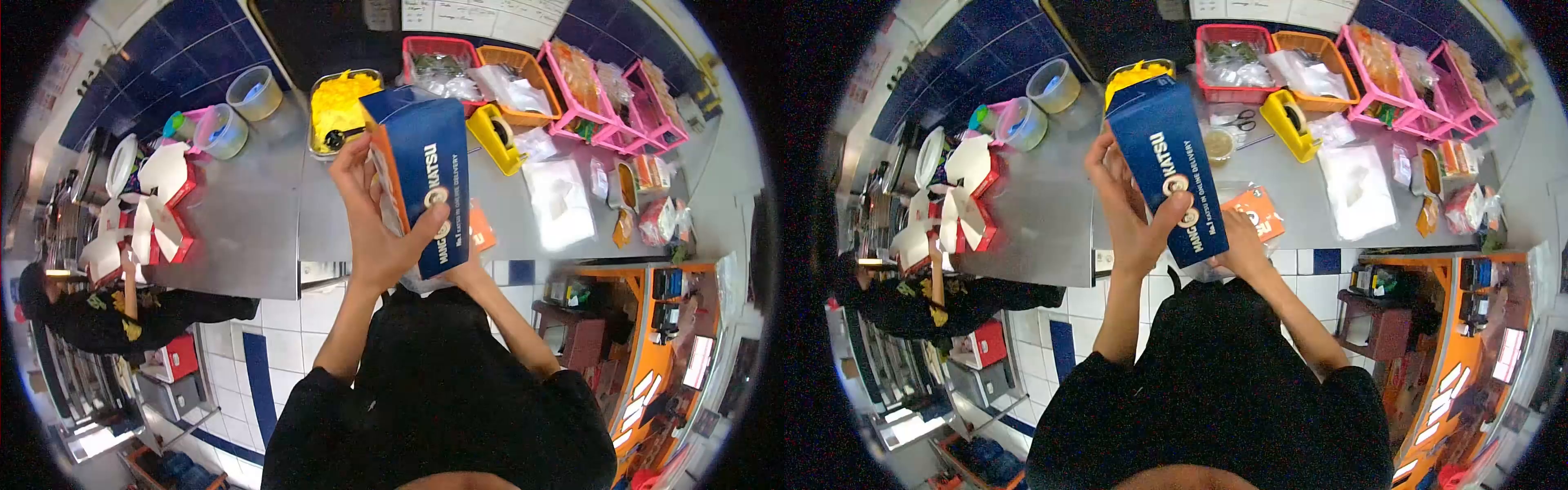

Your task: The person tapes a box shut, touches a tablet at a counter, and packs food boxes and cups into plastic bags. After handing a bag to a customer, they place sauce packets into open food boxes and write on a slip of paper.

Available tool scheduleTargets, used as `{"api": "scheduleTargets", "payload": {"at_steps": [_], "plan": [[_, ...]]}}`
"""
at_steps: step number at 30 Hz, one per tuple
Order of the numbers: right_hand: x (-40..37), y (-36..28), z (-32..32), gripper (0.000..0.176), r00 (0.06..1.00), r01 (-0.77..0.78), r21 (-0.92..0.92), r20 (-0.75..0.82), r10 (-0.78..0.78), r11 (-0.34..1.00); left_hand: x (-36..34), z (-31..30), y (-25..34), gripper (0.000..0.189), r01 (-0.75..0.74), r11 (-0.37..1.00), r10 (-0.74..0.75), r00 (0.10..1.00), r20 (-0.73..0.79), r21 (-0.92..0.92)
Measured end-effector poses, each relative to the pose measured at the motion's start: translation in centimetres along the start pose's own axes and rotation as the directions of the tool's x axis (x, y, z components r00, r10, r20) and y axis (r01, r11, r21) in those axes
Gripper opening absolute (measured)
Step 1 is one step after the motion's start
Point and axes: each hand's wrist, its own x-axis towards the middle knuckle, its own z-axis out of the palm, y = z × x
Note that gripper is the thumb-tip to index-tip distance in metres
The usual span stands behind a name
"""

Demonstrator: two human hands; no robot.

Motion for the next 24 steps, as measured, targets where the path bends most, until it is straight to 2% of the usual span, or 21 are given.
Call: {"api": "scheduleTargets", "payload": {"at_steps": [1,2,4,5,6,7,8,10,11,13,14,16,17,18,19,20,21,22,23,24], "plan": [[-0.2,-1.2,-2.2,0.04,0.997,-0.073,0.04,0.029,0.072,0.996,-0.2,0.3,-0.3,0.099,0.012,0.999,-0.012,1.0,0.002,-0.03],[0.1,-3.2,-4.3,0.024,0.979,-0.095,0.082,-0.175,0.108,0.992,-0.7,0.7,-0.7,0.099,0.011,0.999,-0.01,1.0,0.017,-0.038],[-0.2,2.8,-8.0,0.022,0.884,-0.097,0.409,-0.384,0.267,0.907,-1.9,2.5,-2.2,0.102,0.005,0.994,-0.006,1.0,-0.01,-0.112],[0.4,2.3,-10.2,0.022,0.82,-0.088,0.634,-0.391,0.417,0.768,-2.4,3.5,-3.7,0.104,-0.042,0.996,0.043,0.999,0.012,-0.076],[0.9,1.0,-12.5,0.021,0.75,-0.046,0.815,-0.354,0.559,0.577,-2.8,4.1,-6.1,0.103,-0.17,0.985,0.167,0.983,0.076,0.041],[1.2,0.4,-14.0,0.02,0.74,-0.056,0.83,-0.339,0.581,0.555,-2.9,4.5,-8.2,0.102,-0.306,0.941,0.284,0.947,0.153,0.148],[1.4,0.8,-14.5,0.018,0.758,-0.061,0.818,-0.335,0.559,0.572,-3.1,4.7,-9.2,0.102,-0.316,0.938,0.294,0.943,0.156,0.144],[1.5,2.0,-15.3,0.016,0.796,-0.088,0.823,-0.28,0.536,0.561,-3.7,4.7,-9.7,0.098,-0.408,0.861,0.226,0.842,0.49,0.304],[1.7,2.8,-15.3,0.016,0.813,-0.105,0.841,-0.234,0.534,0.53,-4.0,4.6,-9.5,0.098,-0.42,0.857,0.236,0.834,0.499,0.298],[2.1,2.6,-15.5,0.012,0.817,-0.256,0.807,-0.114,0.565,0.533,-5.3,3.5,-8.5,0.083,-0.372,0.788,-0.098,0.711,0.697,0.491],[2.2,2.1,-15.4,0.011,0.83,-0.276,0.816,-0.064,0.554,0.507,-5.6,3.0,-7.9,0.083,-0.373,0.784,-0.118,0.695,0.709,0.496],[2.2,1.0,-15.4,0.01,0.837,-0.299,0.835,-0.003,0.547,0.462,-5.6,2.2,-6.7,0.079,-0.352,0.589,-0.384,0.67,0.636,0.727],[2.1,0.1,-15.8,0.013,0.869,-0.344,0.761,0.035,0.494,0.551,-5.4,1.5,-6.7,0.079,-0.351,0.579,-0.403,0.662,0.632,0.736],[1.8,-0.7,-16.0,0.021,0.894,-0.376,0.674,0.084,0.44,0.636,-5.4,0.7,-6.8,0.079,-0.346,0.458,-0.436,0.715,0.547,0.819],[1.4,-1.5,-16.0,0.021,0.892,-0.381,0.686,0.097,0.441,0.62,-5.3,0.3,-6.7,0.079,-0.335,0.325,-0.452,0.766,0.457,0.884],[0.6,-2.4,-15.9,0.033,0.934,-0.29,0.368,-0.093,0.345,0.883,-5.2,0.3,-6.4,0.079,-0.334,0.309,-0.466,0.763,0.448,0.89],[-0.2,-2.9,-15.6,0.045,0.959,-0.185,-0.032,-0.226,0.173,0.982,-5.2,0.5,-5.8,0.081,-0.272,0.264,-0.42,0.831,0.364,0.926],[-1.0,-2.9,-15.2,0.064,0.963,-0.192,-0.057,-0.205,0.176,0.98,-5.0,0.8,-5.2,0.083,-0.205,0.224,-0.365,0.889,0.278,0.953],[-1.2,-2.1,-14.7,0.064,0.963,-0.194,-0.046,-0.199,0.181,0.98,-4.8,1.6,-4.5,0.083,-0.204,0.214,-0.373,0.887,0.273,0.955],[-1.5,-0.9,-14.1,0.057,0.965,-0.166,-0.053,-0.212,0.151,0.985,-4.7,2.8,-3.7,0.087,-0.143,0.358,-0.246,0.939,0.241,0.923]]}}
